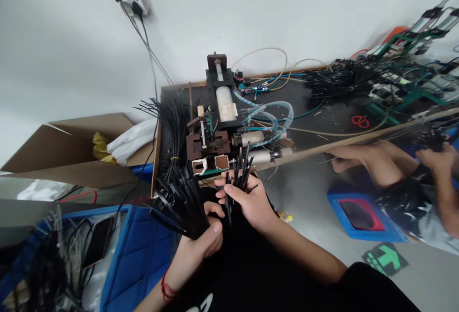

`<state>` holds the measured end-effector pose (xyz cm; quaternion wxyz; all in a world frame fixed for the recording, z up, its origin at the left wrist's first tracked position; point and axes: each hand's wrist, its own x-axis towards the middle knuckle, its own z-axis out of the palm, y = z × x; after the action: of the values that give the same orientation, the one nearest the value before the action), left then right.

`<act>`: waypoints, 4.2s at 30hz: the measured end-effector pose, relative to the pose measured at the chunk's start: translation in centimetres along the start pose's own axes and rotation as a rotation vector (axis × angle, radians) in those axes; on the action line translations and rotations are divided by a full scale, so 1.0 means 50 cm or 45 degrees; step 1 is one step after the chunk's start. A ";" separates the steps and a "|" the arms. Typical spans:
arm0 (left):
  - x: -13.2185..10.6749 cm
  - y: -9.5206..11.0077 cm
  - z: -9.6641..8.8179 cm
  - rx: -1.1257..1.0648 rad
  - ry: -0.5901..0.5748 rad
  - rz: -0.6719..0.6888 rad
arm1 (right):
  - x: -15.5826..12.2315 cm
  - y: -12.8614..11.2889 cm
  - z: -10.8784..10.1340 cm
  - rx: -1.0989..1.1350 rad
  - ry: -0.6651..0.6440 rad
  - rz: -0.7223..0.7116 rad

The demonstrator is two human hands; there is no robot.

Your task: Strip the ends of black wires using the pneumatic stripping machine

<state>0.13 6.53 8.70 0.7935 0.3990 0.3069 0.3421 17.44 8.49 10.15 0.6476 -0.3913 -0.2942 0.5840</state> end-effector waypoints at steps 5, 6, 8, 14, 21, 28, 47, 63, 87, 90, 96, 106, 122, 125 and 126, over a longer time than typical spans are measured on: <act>0.025 -0.021 0.028 0.130 0.082 -0.080 | -0.010 -0.006 -0.009 -0.020 0.092 0.023; 0.031 -0.028 0.032 0.167 0.114 -0.082 | -0.010 -0.006 -0.012 -0.003 0.106 0.037; 0.041 -0.042 0.040 0.232 0.191 -0.088 | -0.011 -0.008 -0.018 0.017 0.122 0.063; 0.063 -0.050 0.064 0.340 0.251 -0.123 | -0.005 -0.023 -0.050 -0.022 0.172 0.056; 0.094 -0.013 0.086 0.384 0.255 -0.184 | 0.005 -0.037 -0.065 -0.051 0.226 0.009; 0.108 -0.007 0.082 0.424 0.277 -0.160 | 0.014 -0.037 -0.069 -0.146 0.209 0.005; 0.087 -0.004 0.059 0.066 0.177 -0.064 | 0.007 -0.032 -0.142 0.087 0.162 0.218; 0.080 0.039 0.055 -0.270 0.533 0.400 | -0.089 -0.124 -0.392 -2.107 0.117 0.567; 0.040 0.004 0.036 -0.173 0.294 0.192 | 0.007 -0.013 -0.068 -0.806 -0.560 -0.218; 0.056 0.000 0.039 -0.133 0.395 0.201 | 0.013 -0.020 -0.033 -0.662 -0.561 -0.238; 0.064 0.013 0.034 -0.156 0.536 0.249 | 0.019 0.048 -0.015 -0.261 -0.358 0.088; 0.057 0.023 0.009 -0.272 0.587 0.287 | 0.040 0.070 0.010 0.415 -0.293 0.576; 0.037 0.038 0.005 -0.303 0.528 0.268 | 0.056 0.095 0.028 0.740 -0.290 0.815; 0.035 0.037 0.003 -0.283 0.527 0.272 | 0.060 0.097 0.031 0.756 -0.277 0.828; 0.035 0.036 0.002 -0.274 0.527 0.273 | 0.061 0.099 0.031 0.759 -0.281 0.827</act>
<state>0.70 8.67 9.91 0.7108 0.2640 0.3805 0.5295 13.96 11.81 6.54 0.4798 -0.1952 -0.0426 0.8543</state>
